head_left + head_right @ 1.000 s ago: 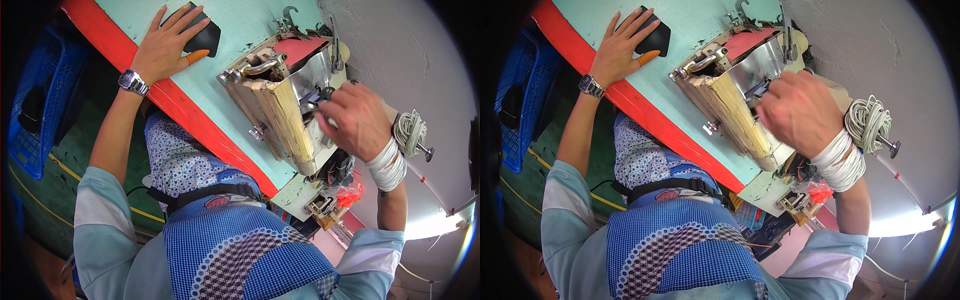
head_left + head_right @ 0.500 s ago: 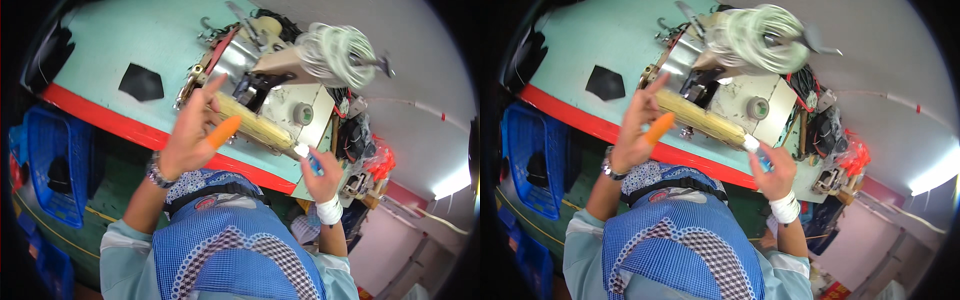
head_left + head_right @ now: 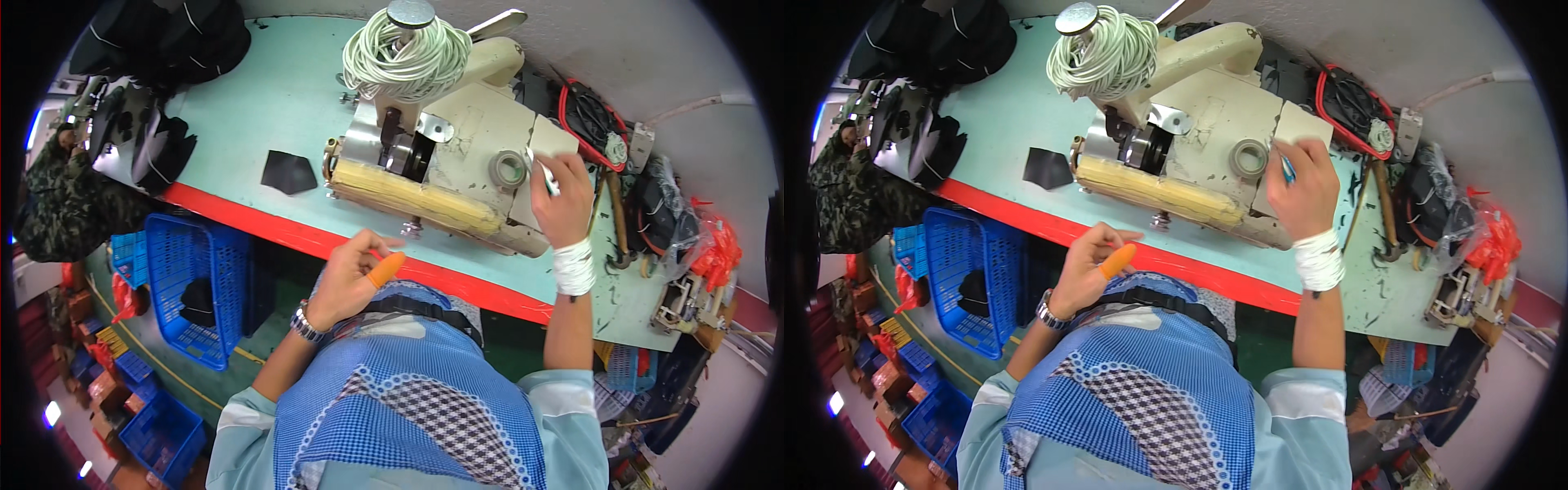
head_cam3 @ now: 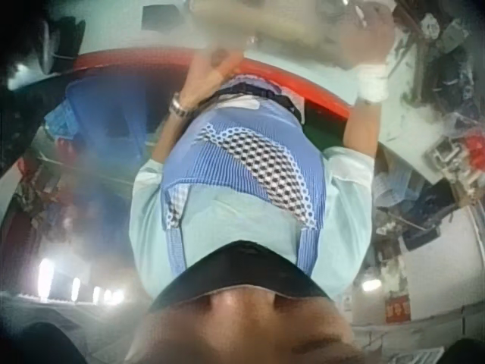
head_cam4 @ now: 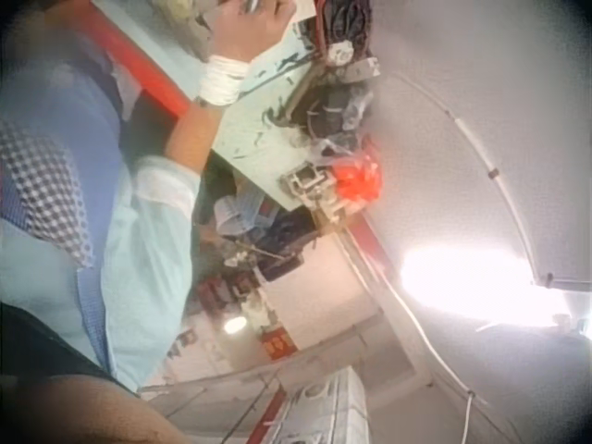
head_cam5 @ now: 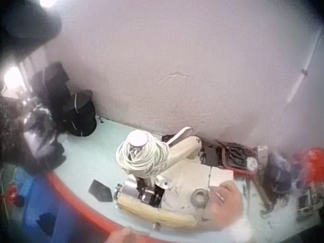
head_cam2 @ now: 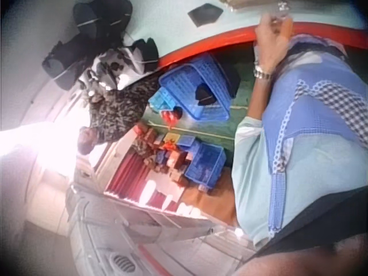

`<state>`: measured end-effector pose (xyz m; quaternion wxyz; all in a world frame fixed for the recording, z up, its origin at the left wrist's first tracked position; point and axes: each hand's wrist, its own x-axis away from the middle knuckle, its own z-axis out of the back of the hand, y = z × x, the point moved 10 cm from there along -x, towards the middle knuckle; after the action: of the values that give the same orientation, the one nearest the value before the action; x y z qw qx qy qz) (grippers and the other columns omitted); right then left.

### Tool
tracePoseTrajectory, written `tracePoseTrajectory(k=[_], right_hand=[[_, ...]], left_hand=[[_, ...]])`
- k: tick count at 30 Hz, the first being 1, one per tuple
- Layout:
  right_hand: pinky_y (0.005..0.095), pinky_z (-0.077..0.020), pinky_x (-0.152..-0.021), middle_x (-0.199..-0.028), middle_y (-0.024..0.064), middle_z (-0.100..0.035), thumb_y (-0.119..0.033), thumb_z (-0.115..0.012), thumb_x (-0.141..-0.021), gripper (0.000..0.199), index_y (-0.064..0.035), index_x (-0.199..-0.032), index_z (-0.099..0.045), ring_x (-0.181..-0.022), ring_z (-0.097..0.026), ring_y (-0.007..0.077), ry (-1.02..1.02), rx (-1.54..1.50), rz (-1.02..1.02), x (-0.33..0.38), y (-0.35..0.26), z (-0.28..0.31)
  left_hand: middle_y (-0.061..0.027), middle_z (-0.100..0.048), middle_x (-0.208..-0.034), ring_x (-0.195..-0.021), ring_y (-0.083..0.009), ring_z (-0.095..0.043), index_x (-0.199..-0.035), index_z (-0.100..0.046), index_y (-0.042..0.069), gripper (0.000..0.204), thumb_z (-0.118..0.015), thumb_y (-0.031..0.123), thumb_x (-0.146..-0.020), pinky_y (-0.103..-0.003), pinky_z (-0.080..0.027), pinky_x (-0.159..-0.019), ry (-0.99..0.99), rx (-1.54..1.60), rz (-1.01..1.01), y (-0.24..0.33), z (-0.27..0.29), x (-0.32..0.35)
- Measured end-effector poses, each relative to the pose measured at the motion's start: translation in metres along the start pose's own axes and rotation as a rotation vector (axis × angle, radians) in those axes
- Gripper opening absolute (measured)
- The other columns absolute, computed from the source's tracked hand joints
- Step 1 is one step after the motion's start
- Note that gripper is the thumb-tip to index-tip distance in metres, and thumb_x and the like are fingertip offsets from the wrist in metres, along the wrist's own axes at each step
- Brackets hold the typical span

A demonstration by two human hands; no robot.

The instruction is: The person thins the edges of a leather piece using an industrial skiving machine.

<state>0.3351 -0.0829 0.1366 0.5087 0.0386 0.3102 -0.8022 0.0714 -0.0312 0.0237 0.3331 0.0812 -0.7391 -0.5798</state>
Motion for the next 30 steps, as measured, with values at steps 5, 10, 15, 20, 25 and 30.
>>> tracePoseTrajectory(k=[5, 10, 15, 20, 25, 30], right_hand=[[0.0399, -0.0474, -0.075, -0.086, 0.0156, -0.062, -0.017, -0.062, -0.075, 0.021, -0.0016, -0.089, -0.067, -0.081, -0.061, 0.0328, -0.409, 0.048, 0.034, -0.024, -0.003, -0.057], [0.0337, -0.0485, -0.056, -0.075, 0.015, -0.061, -0.01, -0.06, -0.078, 0.016, 0.0001, -0.091, -0.06, -0.066, -0.061, 0.0227, -0.358, -0.287, -0.325, -0.005, -0.01, -0.05], [0.0239, -0.0483, -0.052, -0.085, 0.0107, -0.062, 0.005, -0.063, -0.073, 0.021, 0.0023, -0.093, -0.058, -0.065, -0.06, 0.0115, 0.064, -0.958, -0.545, 0.05, -0.042, -0.034], [0.0275, -0.0524, -0.057, -0.095, 0.0157, -0.061, 0.01, -0.063, -0.071, 0.036, 0.0027, -0.106, -0.057, -0.072, -0.062, 0.0201, 0.261, -0.382, -0.026, 0.051, -0.102, -0.013], [0.029, -0.0532, -0.058, -0.095, 0.0158, -0.061, 0.011, -0.064, -0.068, 0.039, 0.0019, -0.106, -0.058, -0.074, -0.063, 0.0234, 0.316, -0.304, 0.009, 0.057, -0.118, -0.016], [0.0295, -0.0538, -0.059, -0.097, 0.0163, -0.06, 0.012, -0.063, -0.068, 0.041, 0.0019, -0.108, -0.057, -0.075, -0.063, 0.0237, 0.301, -0.291, -0.024, 0.057, -0.128, -0.025]], left_hand=[[-0.0149, -0.066, -0.095, -0.065, -0.0091, -0.061, -0.095, -0.058, -0.003, 0.022, -0.062, 0.018, -0.088, -0.024, -0.049, -0.06, -0.096, -0.189, 0.055, 0.005, -0.016, -0.012], [-0.016, -0.065, -0.101, -0.076, -0.0148, -0.064, -0.112, -0.058, -0.003, 0.028, -0.056, 0.016, -0.092, -0.026, -0.054, -0.066, -0.118, -0.082, 0.12, 0.019, -0.018, -0.028], [-0.0209, -0.062, -0.106, -0.083, -0.0217, -0.065, -0.115, -0.055, -0.007, 0.034, -0.051, 0.019, -0.095, -0.032, -0.057, -0.066, -0.214, 0.415, 0.076, 0.056, -0.016, -0.031], [-0.0236, -0.061, -0.106, -0.085, -0.0236, -0.064, -0.115, -0.053, -0.01, 0.036, -0.047, 0.021, -0.096, -0.035, -0.058, -0.068, -0.251, 0.589, 0.159, 0.062, -0.009, -0.025], [-0.021, -0.062, -0.101, -0.083, -0.021, -0.065, -0.109, -0.055, -0.009, 0.032, -0.046, 0.019, -0.096, -0.034, -0.059, -0.07, -0.202, 0.692, 0.273, 0.052, 0.01, -0.027], [-0.0165, -0.064, -0.093, -0.073, -0.0178, -0.066, -0.105, -0.056, -0.008, 0.023, -0.051, 0.012, -0.094, -0.031, -0.06, -0.067, -0.21, 0.675, 0.309, 0.052, 0.021, -0.031]])
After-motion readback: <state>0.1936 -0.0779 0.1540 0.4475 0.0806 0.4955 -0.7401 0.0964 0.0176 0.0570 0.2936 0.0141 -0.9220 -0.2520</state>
